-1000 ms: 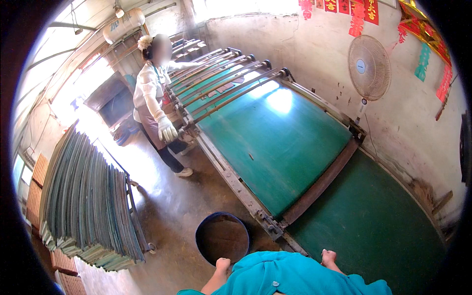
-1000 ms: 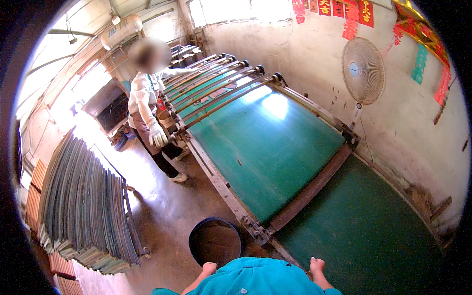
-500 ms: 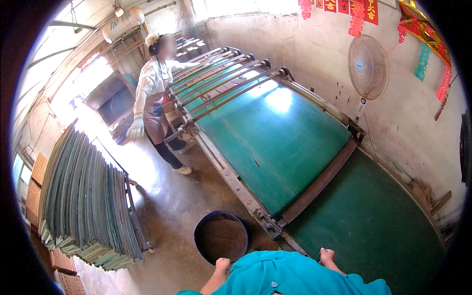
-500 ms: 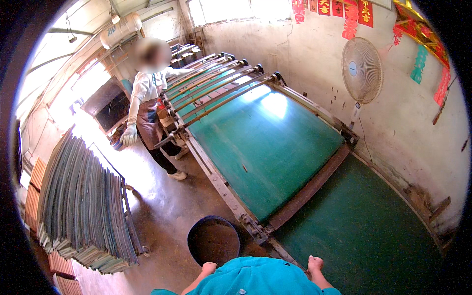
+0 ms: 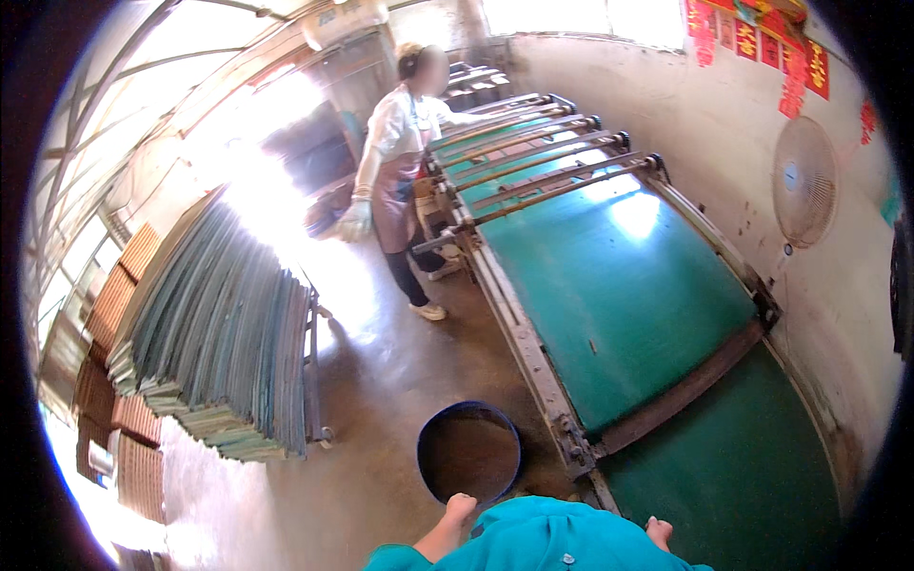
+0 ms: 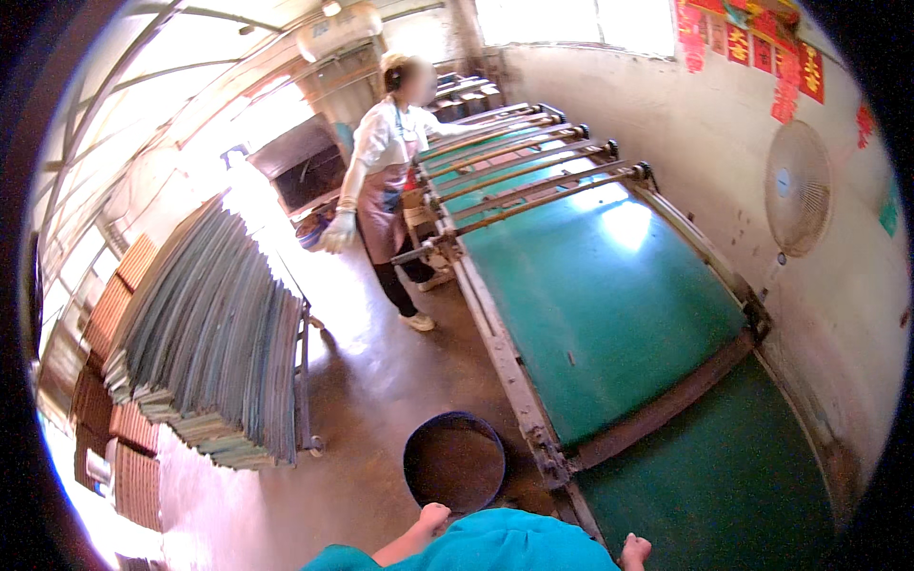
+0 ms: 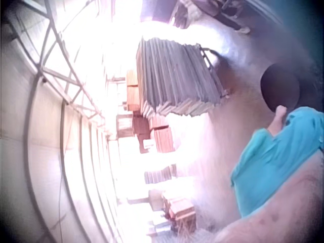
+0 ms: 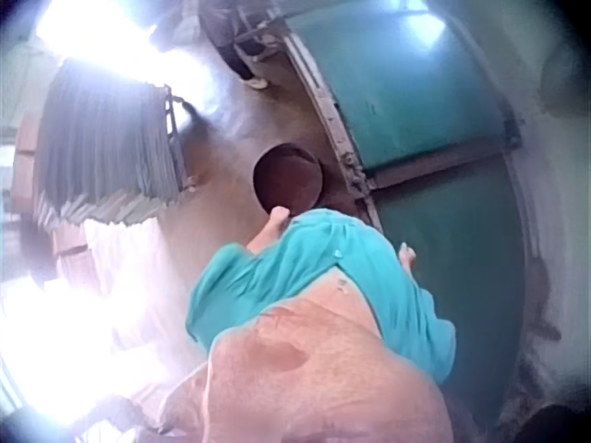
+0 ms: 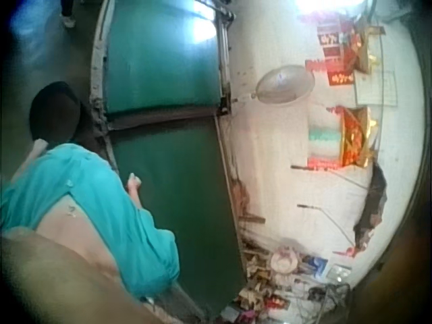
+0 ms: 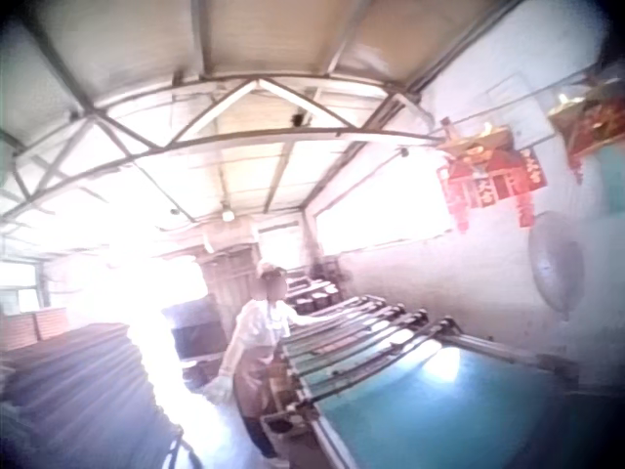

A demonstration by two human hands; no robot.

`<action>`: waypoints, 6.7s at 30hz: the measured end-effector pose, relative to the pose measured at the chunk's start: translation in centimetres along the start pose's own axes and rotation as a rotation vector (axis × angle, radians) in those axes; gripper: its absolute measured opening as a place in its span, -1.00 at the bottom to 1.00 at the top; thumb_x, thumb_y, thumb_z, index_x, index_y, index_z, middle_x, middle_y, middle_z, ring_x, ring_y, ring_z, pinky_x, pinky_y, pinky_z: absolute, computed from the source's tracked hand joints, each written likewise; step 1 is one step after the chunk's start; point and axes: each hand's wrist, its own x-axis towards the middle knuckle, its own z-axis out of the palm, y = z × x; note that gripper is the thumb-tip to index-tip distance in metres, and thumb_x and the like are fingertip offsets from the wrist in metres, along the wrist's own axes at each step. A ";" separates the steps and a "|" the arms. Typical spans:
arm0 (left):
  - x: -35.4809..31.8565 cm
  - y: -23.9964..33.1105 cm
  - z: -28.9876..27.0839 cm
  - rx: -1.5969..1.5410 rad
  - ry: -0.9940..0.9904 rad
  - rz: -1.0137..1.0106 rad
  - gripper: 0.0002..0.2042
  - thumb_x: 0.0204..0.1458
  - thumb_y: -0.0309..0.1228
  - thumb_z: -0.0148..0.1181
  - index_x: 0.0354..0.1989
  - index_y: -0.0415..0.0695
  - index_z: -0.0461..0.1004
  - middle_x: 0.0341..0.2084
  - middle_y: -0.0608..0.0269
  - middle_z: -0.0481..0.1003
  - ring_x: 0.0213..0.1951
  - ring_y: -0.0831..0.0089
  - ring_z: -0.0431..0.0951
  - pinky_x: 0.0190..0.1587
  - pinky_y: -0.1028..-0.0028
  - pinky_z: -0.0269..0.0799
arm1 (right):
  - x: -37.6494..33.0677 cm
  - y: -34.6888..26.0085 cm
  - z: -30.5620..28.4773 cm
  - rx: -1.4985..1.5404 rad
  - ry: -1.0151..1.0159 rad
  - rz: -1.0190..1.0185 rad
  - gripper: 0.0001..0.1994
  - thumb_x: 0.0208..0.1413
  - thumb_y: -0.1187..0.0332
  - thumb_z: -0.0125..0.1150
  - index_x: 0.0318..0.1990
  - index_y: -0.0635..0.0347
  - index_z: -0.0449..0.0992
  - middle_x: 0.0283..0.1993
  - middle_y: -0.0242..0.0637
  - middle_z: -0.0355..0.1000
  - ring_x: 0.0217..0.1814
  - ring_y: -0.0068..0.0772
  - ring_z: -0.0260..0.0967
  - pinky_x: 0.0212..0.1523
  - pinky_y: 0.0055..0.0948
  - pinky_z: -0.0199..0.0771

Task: The person arranges brown rectangular mesh pieces on a green conveyor belt and places a white frame over them. They lift the assembled unit and move it to a stack, repeating the process with additional mesh pieces and frames.

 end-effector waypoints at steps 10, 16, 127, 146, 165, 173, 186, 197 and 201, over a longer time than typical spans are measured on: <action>2.9 -6.8 -0.2 0.018 0.005 -0.075 -0.80 -0.13 -0.37 0.01 -0.53 -0.24 0.49 -0.58 0.07 0.47 -0.56 0.29 0.46 -0.48 0.36 0.37 | 10.0 3.9 3.1 -0.115 0.063 -0.231 -0.74 -0.06 0.30 0.13 -0.61 0.35 0.48 -0.61 -0.17 0.40 -0.54 -0.34 0.32 -0.42 -0.31 0.29; 2.4 -9.7 0.6 -0.006 -0.059 -0.130 -0.87 -0.16 -0.41 0.04 -0.61 -0.18 0.46 -0.70 0.18 0.42 -0.67 0.38 0.40 -0.60 0.41 0.32 | 3.9 -2.1 2.4 0.115 -0.057 -0.222 -0.72 0.01 0.28 0.07 -0.64 0.26 0.37 -0.73 -0.32 0.21 -0.77 -0.39 0.17 -0.81 -0.36 0.14; 10.5 47.7 3.4 -0.081 -0.462 0.492 -0.49 0.01 -0.51 0.03 0.16 -0.15 0.04 -0.11 0.11 0.31 -0.25 0.39 0.47 -0.34 0.52 0.42 | 25.5 -9.9 -0.7 -0.108 0.422 0.242 -0.79 -0.09 0.32 0.07 -0.28 0.20 0.36 -0.28 -0.08 0.43 -0.18 -0.03 0.38 -0.18 -0.16 0.37; 14.9 54.8 10.5 -0.402 -0.821 0.026 -0.32 0.05 0.04 -0.10 0.22 0.52 -0.42 -0.07 -0.16 0.27 -0.10 -0.03 0.39 -0.11 0.03 0.34 | 46.4 -55.8 5.1 0.021 0.607 -0.916 -0.48 0.17 -0.04 -0.38 0.17 0.04 0.16 0.24 -0.08 0.07 0.32 -0.13 -0.10 0.28 -0.11 -0.23; 9.7 52.9 13.6 -0.841 -1.040 -0.179 -0.38 0.04 0.22 -0.43 0.18 0.12 0.06 0.15 0.24 0.11 0.14 0.20 0.18 0.09 0.00 0.15 | 16.9 -45.9 20.6 0.416 -0.189 -1.331 -0.66 -0.17 0.24 0.17 -0.17 0.11 0.49 -0.06 -0.15 0.38 -0.18 -0.20 0.39 -0.13 -0.26 0.31; 0.8 44.4 -1.1 -0.947 -0.587 -0.081 -0.46 0.09 0.09 -0.29 0.17 0.06 0.11 0.12 0.30 0.16 0.13 0.30 0.17 0.13 0.17 0.12 | 0.0 -42.4 23.7 0.659 -0.808 -1.422 -0.54 0.03 0.24 0.02 0.10 0.18 0.25 0.24 -0.03 0.03 0.19 0.03 0.12 0.15 -0.11 0.14; 11.3 35.7 -8.0 -0.195 0.017 -0.174 -0.45 0.05 -0.16 -0.01 0.19 -0.06 0.03 0.10 0.14 0.15 0.14 0.17 0.17 -0.03 0.15 0.30 | 31.7 -43.8 6.9 -0.321 0.486 -1.438 -0.79 -0.21 0.24 0.18 -0.31 -0.13 0.47 -0.25 -0.41 0.33 -0.13 -0.38 0.25 -0.01 -0.24 0.10; 9.8 45.6 -2.4 -0.295 -0.002 0.129 -0.52 0.01 -0.35 0.01 0.13 -0.20 0.11 -0.03 0.02 0.28 0.00 0.20 0.33 -0.03 0.25 0.35 | 42.1 -51.5 3.0 -0.392 0.912 -0.958 -0.77 0.00 0.13 0.08 -0.42 0.09 0.36 -0.40 -0.26 0.25 -0.34 -0.22 0.32 -0.41 -0.28 0.42; 11.9 45.4 -2.9 -0.315 -0.010 0.171 -0.69 0.08 -0.50 -0.10 0.03 -0.19 0.22 -0.05 0.24 0.27 -0.12 0.41 0.38 -0.27 0.54 0.38 | 43.4 -48.0 1.6 -0.441 0.969 -1.041 -0.84 -0.04 0.23 0.08 -0.49 0.08 0.33 -0.44 -0.27 0.28 -0.35 -0.24 0.34 -0.43 -0.29 0.42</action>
